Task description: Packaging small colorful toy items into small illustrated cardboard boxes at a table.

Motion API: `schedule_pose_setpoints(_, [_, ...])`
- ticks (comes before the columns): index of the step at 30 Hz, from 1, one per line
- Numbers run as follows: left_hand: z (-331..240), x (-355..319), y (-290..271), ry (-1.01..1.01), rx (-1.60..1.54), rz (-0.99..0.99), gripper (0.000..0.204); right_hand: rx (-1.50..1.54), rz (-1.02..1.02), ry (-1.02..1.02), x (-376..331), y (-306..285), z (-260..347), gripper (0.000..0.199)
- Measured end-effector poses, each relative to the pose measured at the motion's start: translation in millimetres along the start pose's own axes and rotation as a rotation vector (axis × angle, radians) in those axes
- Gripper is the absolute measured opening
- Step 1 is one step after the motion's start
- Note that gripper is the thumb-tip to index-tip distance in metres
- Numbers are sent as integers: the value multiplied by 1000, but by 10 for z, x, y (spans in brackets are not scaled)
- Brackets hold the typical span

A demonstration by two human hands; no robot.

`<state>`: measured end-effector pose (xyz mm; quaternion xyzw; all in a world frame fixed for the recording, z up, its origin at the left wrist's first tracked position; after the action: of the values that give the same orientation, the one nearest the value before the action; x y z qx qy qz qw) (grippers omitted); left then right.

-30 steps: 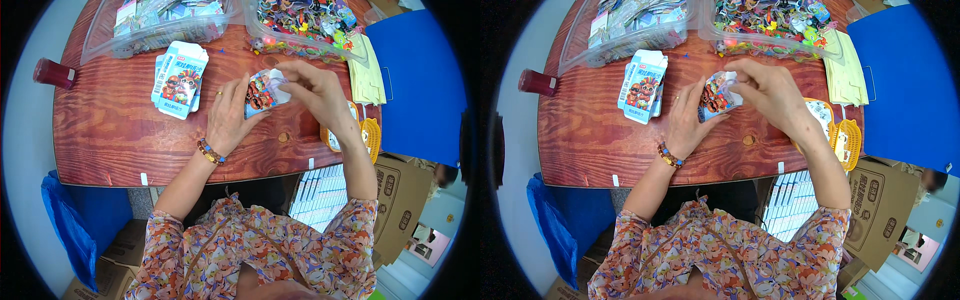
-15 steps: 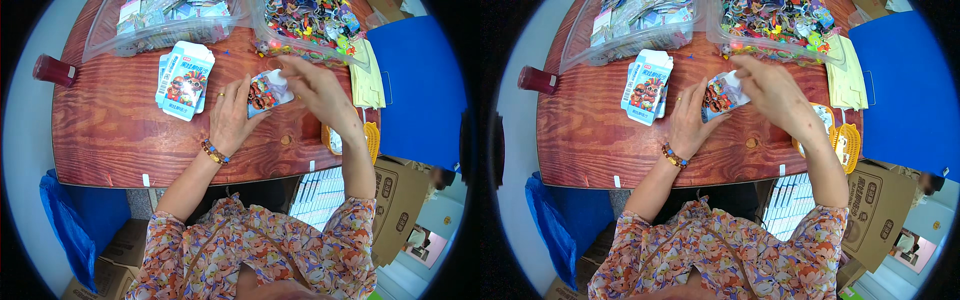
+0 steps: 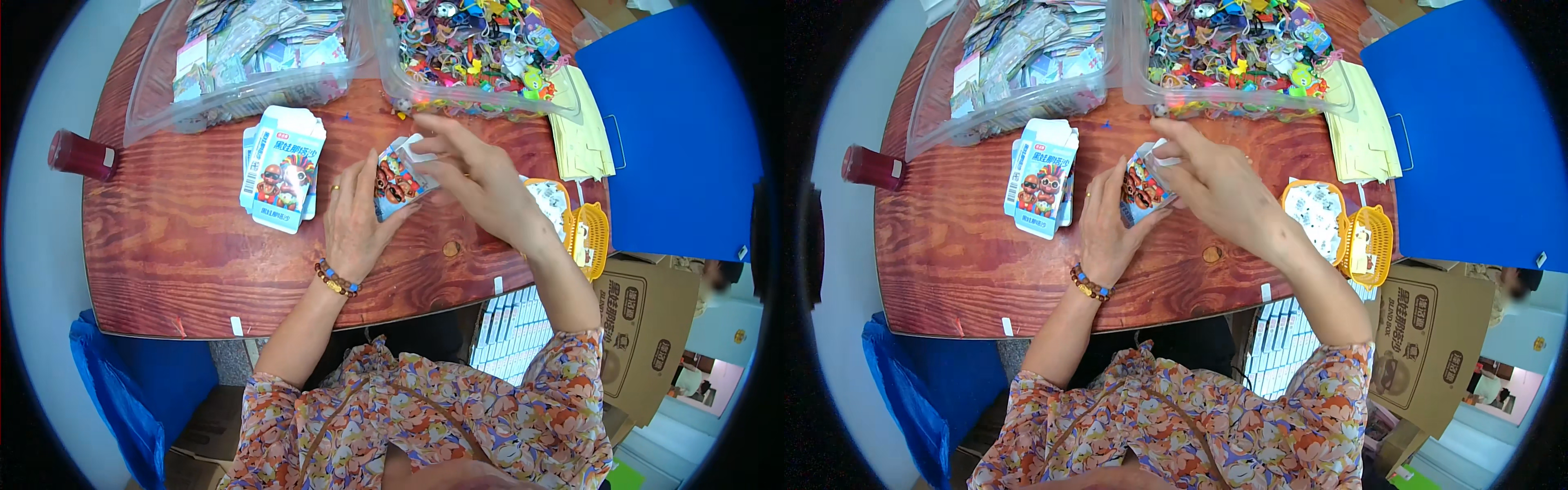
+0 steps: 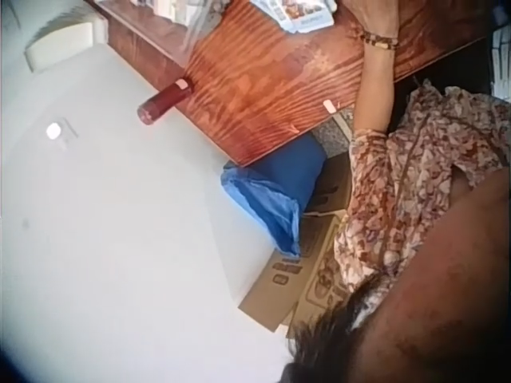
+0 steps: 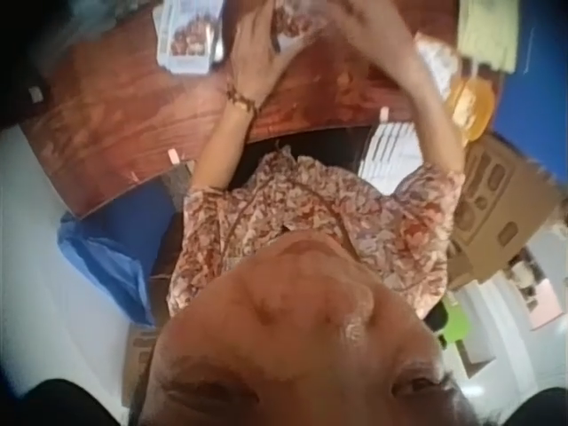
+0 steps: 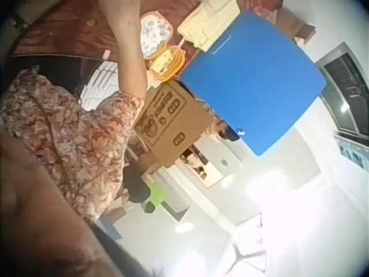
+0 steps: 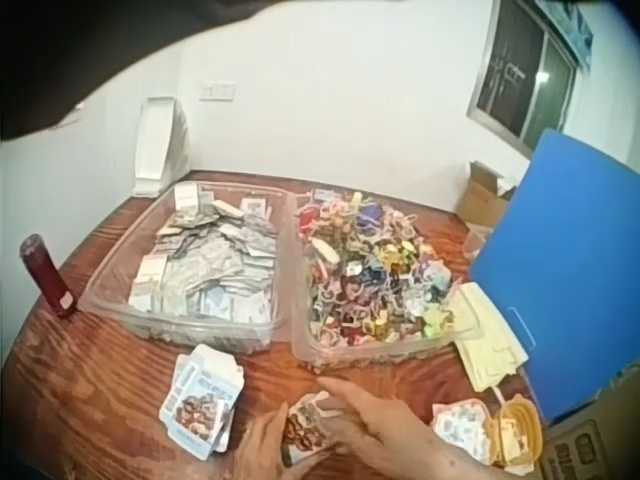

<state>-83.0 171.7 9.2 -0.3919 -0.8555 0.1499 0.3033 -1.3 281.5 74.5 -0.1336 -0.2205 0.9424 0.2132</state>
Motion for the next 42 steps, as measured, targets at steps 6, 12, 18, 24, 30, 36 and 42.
schedule_pose_setpoints(6, [71, 24, -47, -58, -126, -28, 84, -239, -356, -117, -50, -761, 310, 26])
schedule_pose_setpoints(12, [-30, 28, -55, -26, -113, 6, 81, -1160, -335, -167, 996, -1741, -449, 23])
schedule_pose_setpoints(18, [50, -11, -96, -12, -96, -22, 80, -1428, -57, 21, 1329, -1589, -908, 22])
schedule_pose_setpoints(24, [12, 47, 5, 14, -158, 10, 80, -491, -409, -281, 644, -1879, -313, 19])
schedule_pose_setpoints(30, [-101, -30, -19, 80, -157, 30, 80, -16, -258, -266, -219, -753, 413, 17])
schedule_pose_setpoints(36, [-387, -205, 48, 93, -230, 143, 81, -340, -260, -382, -596, -384, 328, 17])
schedule_pose_setpoints(42, [-416, -439, 49, -44, -362, 191, 83, -565, -112, -583, -729, -133, 309, 20])
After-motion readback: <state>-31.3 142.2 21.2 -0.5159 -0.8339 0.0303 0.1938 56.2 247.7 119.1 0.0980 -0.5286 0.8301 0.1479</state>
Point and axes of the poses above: each hand's wrist, its own x-axis towards the middle knuckle, its own y-axis out of the palm, z = x × y, the point moved 9 cm from there along x, towards the middle knuckle, and after that the axes turned 6 degrees about -x, right-handed, at the moved point
